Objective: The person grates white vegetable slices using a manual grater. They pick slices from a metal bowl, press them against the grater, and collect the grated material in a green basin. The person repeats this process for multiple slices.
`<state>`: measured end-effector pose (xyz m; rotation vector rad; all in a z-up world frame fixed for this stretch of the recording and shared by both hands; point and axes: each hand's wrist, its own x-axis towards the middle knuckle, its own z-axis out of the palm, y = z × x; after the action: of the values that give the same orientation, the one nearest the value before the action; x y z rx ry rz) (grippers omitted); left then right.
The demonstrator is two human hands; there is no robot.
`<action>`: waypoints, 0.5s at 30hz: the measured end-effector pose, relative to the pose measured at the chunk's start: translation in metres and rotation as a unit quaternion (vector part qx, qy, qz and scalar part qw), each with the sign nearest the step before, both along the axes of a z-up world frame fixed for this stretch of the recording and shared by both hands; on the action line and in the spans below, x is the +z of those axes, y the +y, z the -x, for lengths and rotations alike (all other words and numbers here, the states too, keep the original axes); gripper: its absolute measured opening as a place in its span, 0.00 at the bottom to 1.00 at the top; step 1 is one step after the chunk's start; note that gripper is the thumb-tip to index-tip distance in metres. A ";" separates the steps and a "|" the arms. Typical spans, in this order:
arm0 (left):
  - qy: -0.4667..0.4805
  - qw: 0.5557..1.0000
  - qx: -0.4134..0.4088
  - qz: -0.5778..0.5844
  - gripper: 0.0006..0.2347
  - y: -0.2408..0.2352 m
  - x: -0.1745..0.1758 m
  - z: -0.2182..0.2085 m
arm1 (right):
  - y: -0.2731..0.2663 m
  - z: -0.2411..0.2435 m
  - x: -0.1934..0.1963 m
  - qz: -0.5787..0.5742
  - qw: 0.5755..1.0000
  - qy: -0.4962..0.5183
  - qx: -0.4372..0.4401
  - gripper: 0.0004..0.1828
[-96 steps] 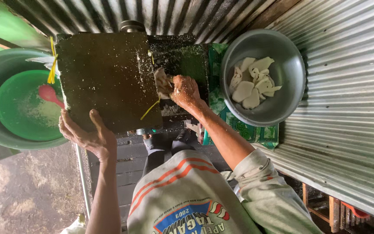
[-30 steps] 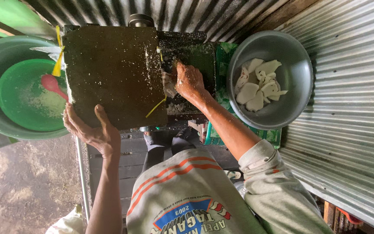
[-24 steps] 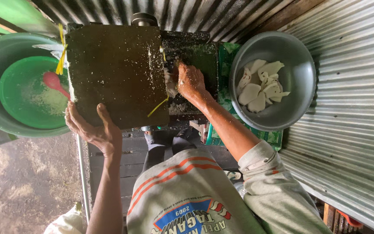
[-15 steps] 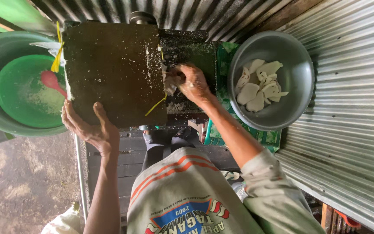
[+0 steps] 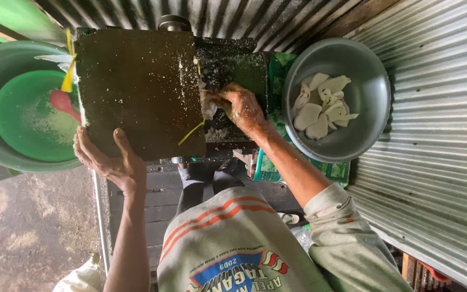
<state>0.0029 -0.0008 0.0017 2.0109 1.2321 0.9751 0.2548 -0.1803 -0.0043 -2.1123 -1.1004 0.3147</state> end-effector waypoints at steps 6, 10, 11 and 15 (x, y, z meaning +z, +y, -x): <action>0.001 1.000 -0.004 0.011 0.30 0.000 0.002 0.000 | 0.004 0.005 0.003 0.065 0.998 -0.004 -0.002 0.12; 0.005 1.000 -0.006 0.005 0.30 -0.001 0.001 0.000 | 0.008 0.008 0.000 0.032 0.999 -0.024 -0.010 0.11; 0.005 1.000 -0.006 0.003 0.31 0.000 0.001 0.000 | 0.009 0.008 -0.002 0.027 0.999 -0.025 -0.012 0.12; 0.007 1.000 -0.001 -0.001 0.31 0.003 -0.002 0.000 | 0.008 0.006 -0.017 0.077 0.992 -0.101 0.007 0.24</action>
<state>0.0031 0.0020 -0.0008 2.0227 1.2370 0.9627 0.2488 -0.1721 -0.0209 -2.3140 -1.2413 0.2007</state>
